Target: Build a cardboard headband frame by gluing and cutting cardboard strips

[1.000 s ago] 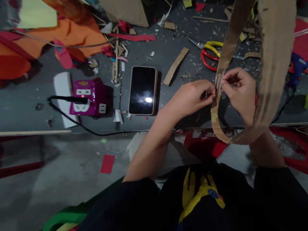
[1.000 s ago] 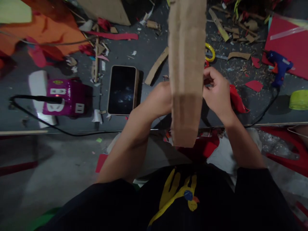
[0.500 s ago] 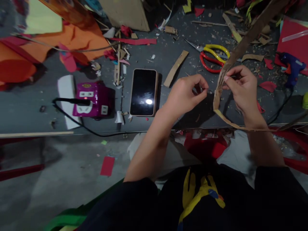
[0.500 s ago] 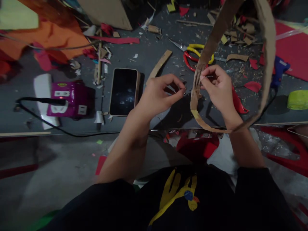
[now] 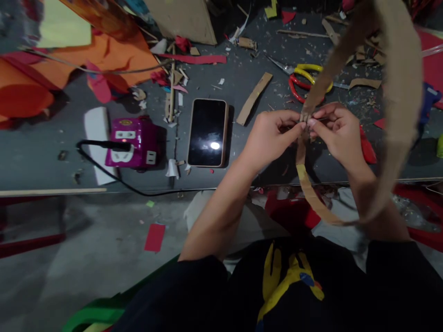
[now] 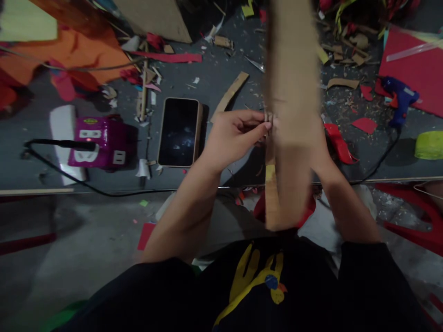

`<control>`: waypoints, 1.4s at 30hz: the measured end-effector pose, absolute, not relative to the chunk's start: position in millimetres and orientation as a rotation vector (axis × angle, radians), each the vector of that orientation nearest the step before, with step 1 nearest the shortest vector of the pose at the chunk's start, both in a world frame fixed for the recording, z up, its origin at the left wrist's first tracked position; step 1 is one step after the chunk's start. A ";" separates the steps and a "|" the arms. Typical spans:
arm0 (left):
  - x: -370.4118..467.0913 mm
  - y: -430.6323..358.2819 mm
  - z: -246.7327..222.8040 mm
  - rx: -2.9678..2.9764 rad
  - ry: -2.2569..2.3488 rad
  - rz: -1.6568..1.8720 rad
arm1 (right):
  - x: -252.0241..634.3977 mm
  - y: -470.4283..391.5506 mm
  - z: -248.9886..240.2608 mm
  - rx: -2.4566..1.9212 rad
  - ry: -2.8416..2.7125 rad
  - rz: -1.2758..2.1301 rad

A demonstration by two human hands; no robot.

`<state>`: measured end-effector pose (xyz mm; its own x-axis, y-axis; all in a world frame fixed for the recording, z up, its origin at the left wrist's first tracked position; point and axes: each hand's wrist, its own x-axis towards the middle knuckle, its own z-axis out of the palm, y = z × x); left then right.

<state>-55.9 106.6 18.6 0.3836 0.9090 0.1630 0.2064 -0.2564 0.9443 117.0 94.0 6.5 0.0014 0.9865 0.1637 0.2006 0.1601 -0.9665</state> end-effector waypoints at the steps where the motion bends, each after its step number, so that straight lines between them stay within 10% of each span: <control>1: -56.1 107.3 18.3 1.680 1.001 0.947 | 117.1 94.1 6.6 -1.247 -1.405 0.972; 42: -57.4 112.7 16.0 1.473 1.106 1.019 | 107.4 75.7 14.8 -1.211 -1.819 0.608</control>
<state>-57.4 112.7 16.0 0.2292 0.9716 0.0588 0.1382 -0.0923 0.9861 107.4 75.7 14.8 -0.1743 0.9085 0.3798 0.4979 0.4141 -0.7620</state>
